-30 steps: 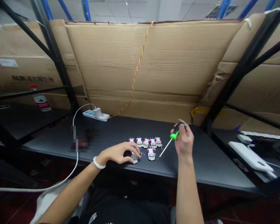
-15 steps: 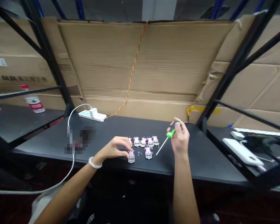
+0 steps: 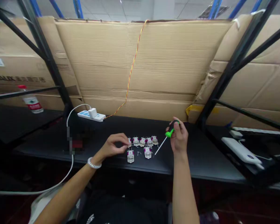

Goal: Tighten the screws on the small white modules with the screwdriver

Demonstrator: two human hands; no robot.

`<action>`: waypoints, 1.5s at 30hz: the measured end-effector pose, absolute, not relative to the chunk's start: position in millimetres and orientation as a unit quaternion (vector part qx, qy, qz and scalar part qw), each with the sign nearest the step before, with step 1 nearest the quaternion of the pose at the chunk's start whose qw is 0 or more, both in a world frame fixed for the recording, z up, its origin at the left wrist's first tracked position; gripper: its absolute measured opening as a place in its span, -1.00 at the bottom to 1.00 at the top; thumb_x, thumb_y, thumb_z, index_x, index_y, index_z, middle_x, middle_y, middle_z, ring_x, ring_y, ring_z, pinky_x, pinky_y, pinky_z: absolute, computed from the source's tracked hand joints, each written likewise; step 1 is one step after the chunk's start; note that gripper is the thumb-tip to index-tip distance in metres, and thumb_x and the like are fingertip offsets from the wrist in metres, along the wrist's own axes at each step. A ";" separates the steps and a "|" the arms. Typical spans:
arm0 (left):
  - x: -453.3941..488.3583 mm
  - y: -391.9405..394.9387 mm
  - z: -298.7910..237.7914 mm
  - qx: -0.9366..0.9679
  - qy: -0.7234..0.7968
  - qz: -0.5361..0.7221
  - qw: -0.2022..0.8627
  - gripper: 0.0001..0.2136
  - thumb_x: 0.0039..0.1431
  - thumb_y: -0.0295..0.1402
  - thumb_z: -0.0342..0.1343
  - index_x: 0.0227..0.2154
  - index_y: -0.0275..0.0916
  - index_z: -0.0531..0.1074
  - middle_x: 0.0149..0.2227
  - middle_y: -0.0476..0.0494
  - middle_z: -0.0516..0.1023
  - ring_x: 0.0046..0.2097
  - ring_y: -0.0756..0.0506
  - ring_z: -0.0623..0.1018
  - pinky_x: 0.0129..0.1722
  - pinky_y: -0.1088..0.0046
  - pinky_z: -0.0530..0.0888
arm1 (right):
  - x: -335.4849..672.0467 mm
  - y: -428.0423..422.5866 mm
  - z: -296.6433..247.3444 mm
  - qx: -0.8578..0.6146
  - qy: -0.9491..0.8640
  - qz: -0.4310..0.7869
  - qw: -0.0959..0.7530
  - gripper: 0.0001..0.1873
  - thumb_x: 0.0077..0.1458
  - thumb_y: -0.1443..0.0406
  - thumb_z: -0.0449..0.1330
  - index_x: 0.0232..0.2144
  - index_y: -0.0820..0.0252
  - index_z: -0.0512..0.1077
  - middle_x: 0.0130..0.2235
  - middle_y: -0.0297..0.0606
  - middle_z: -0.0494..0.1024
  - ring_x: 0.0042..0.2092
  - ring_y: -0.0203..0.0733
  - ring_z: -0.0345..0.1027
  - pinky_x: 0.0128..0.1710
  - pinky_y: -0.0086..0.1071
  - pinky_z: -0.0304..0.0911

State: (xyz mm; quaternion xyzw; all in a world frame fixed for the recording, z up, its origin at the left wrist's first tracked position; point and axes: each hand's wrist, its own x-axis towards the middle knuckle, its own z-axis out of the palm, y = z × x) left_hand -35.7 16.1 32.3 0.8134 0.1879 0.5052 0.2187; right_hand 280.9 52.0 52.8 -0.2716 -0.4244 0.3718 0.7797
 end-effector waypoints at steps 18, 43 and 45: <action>-42.5 25.0 21.2 0.779 0.265 0.561 0.086 -0.84 -0.23 -0.59 -0.05 -0.67 -0.17 0.20 -0.65 0.05 0.27 -0.53 -0.02 0.26 -0.46 0.42 0.17 | 280.3 50.8 53.4 -0.273 -0.433 0.363 0.779 -0.52 0.01 -0.01 0.52 -0.10 0.10 0.62 -0.31 -0.39 0.54 -0.45 -0.37 0.45 -0.53 -0.49 0.40; -37.7 27.7 17.2 0.776 0.351 0.513 0.104 -0.88 0.26 -0.53 0.10 -0.36 -0.20 0.41 -0.49 0.07 0.41 -0.49 0.01 0.35 -0.43 0.51 0.29 | 279.8 51.6 52.4 -0.274 -0.447 0.361 0.772 -0.53 0.05 0.00 0.49 -0.07 0.08 0.59 -0.29 -0.40 0.53 -0.48 -0.38 0.43 -0.58 -0.50 0.35; -37.5 28.0 16.1 0.777 0.352 0.507 0.124 -0.91 0.35 -0.47 0.10 -0.29 -0.21 0.46 -0.49 0.09 0.41 -0.51 0.04 0.33 -0.46 0.54 0.27 | 279.8 52.1 52.0 -0.272 -0.446 0.360 0.773 -0.53 0.06 0.00 0.49 -0.07 0.08 0.58 -0.29 -0.40 0.53 -0.48 -0.39 0.42 -0.59 -0.52 0.34</action>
